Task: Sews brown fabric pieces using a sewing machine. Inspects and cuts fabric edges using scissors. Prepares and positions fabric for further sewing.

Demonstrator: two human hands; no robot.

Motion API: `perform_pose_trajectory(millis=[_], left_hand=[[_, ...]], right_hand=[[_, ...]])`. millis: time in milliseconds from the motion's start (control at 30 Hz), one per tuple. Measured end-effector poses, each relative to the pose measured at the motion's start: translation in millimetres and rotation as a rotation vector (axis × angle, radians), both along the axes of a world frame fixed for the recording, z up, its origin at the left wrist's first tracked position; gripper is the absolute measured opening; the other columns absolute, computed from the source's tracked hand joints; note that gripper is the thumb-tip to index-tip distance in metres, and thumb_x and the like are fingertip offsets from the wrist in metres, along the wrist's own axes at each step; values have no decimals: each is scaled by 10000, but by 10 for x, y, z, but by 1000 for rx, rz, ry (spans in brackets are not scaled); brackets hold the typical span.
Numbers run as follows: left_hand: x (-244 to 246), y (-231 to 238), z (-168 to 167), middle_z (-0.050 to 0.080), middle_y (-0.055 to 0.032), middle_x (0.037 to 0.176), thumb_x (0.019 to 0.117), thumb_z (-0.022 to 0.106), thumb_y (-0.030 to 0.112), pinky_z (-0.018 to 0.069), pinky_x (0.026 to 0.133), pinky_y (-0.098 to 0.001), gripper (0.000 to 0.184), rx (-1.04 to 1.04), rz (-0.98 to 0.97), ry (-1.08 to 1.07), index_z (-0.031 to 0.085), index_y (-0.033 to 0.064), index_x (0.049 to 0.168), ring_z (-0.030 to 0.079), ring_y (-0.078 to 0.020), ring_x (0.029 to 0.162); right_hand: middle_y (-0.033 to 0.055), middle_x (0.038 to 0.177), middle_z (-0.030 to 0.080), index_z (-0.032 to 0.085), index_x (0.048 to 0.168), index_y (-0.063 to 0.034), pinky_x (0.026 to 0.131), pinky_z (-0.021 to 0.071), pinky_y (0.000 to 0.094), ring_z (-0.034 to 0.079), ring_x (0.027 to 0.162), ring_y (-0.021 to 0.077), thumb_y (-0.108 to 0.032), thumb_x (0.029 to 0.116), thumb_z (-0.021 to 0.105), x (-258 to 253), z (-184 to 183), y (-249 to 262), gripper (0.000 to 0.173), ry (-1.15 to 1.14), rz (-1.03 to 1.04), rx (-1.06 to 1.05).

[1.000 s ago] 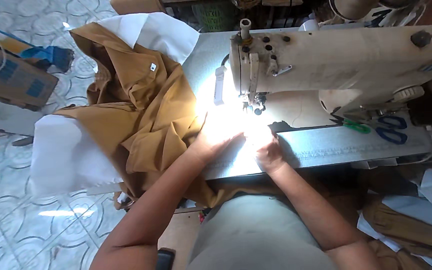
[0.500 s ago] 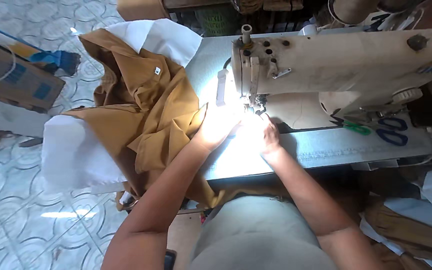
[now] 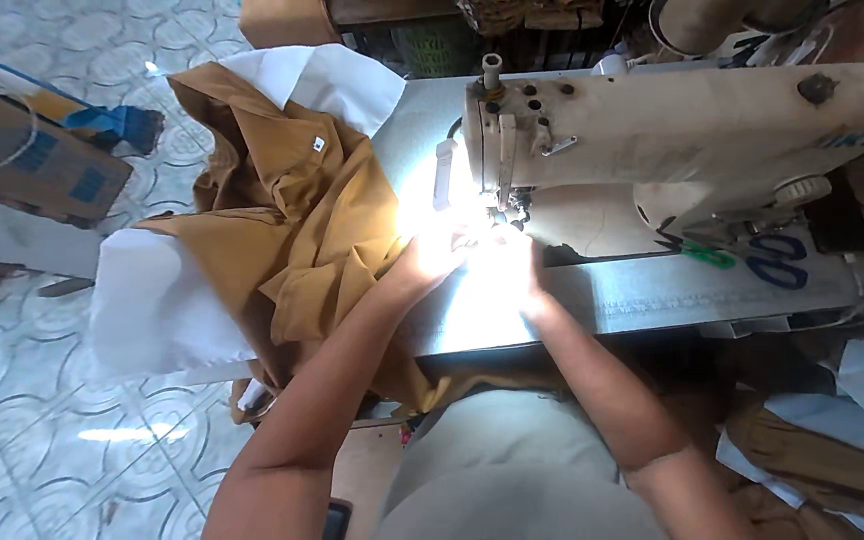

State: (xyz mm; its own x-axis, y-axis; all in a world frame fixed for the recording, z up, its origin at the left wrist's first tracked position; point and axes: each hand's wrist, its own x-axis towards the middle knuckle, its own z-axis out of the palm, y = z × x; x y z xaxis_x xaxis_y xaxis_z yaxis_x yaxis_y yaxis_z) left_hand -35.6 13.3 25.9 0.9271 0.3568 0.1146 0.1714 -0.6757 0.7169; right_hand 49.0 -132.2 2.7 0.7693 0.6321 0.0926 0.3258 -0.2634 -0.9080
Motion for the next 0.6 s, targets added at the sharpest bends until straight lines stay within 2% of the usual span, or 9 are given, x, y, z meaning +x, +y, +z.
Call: perform_pose_trajectory(millis=[67, 100, 200, 267, 367, 400, 467, 533, 600], left_hand=[[22, 37, -77, 706, -117, 1156, 865, 717, -3, 528, 988, -381, 268, -24, -18, -41, 708, 29, 1131, 663, -191, 1094], [30, 50, -111, 702, -111, 1162, 859, 726, -5, 519, 1004, -374, 284, -28, -8, -35, 708, 33, 1141, 656, -182, 1109], [-75, 199, -453, 711, -66, 1121, 832, 765, 90, 549, 930, -350, 332, 35, 9, -94, 678, 70, 1152, 670, -143, 1055], [-77, 167, -405, 714, -81, 1132, 829, 778, 98, 560, 930, -360, 383, 27, -12, -137, 665, 61, 1193, 681, -158, 1052], [-39, 2, -49, 695, -118, 1191, 876, 793, 96, 522, 1021, -407, 375, 27, -63, -39, 666, 41, 1225, 661, -200, 1120], [-58, -4, -61, 699, -135, 1186, 895, 776, 112, 514, 1019, -443, 324, 160, -102, -69, 688, 33, 1196, 662, -239, 1128], [-89, 63, -162, 706, -172, 1168, 915, 718, 65, 485, 1011, -558, 179, 480, -191, -214, 743, 39, 1091, 655, -348, 1137], [-108, 92, -185, 719, -135, 1178, 943, 652, 52, 452, 1008, -616, 147, 642, -217, -228, 768, 97, 1022, 650, -367, 1147], [-106, 45, -138, 725, -90, 1153, 951, 625, 29, 466, 978, -596, 164, 670, -251, -176, 757, 117, 990, 659, -328, 1121]], right_hand=[[122, 860, 691, 678, 994, -19, 683, 571, 413, 669, 732, 211, -146, 969, 679, 87, -96, 68, 129, 20, -10, 17], [123, 913, 721, 690, 1029, -3, 765, 596, 412, 704, 809, 204, -140, 926, 725, 144, -144, 123, 175, 59, -16, 2], [124, 966, 743, 676, 1139, 13, 860, 593, 410, 724, 894, 195, -178, 888, 779, 220, -211, 208, 332, 119, -21, -38], [130, 943, 733, 677, 1130, 8, 807, 595, 432, 714, 849, 218, -213, 917, 768, 221, -223, 165, 320, 82, 0, -11], [132, 839, 659, 663, 976, -19, 628, 543, 419, 630, 696, 227, -184, 961, 711, 153, -139, 14, 173, 55, 45, 60], [102, 797, 645, 650, 974, -16, 577, 518, 342, 603, 637, 168, -130, 954, 700, 108, -44, -34, 126, 165, 43, 55], [13, 698, 601, 605, 999, -41, 453, 433, 167, 507, 493, 35, -91, 1000, 631, -21, 224, -129, 56, 646, 15, 30], [30, 690, 583, 567, 1067, -47, 453, 451, 176, 515, 483, 56, -114, 1023, 614, -83, 252, -220, 92, 908, -32, 43], [80, 776, 665, 528, 1211, -21, 537, 552, 229, 636, 569, 99, -45, 993, 647, -105, 167, -329, 249, 720, 9, 35]])
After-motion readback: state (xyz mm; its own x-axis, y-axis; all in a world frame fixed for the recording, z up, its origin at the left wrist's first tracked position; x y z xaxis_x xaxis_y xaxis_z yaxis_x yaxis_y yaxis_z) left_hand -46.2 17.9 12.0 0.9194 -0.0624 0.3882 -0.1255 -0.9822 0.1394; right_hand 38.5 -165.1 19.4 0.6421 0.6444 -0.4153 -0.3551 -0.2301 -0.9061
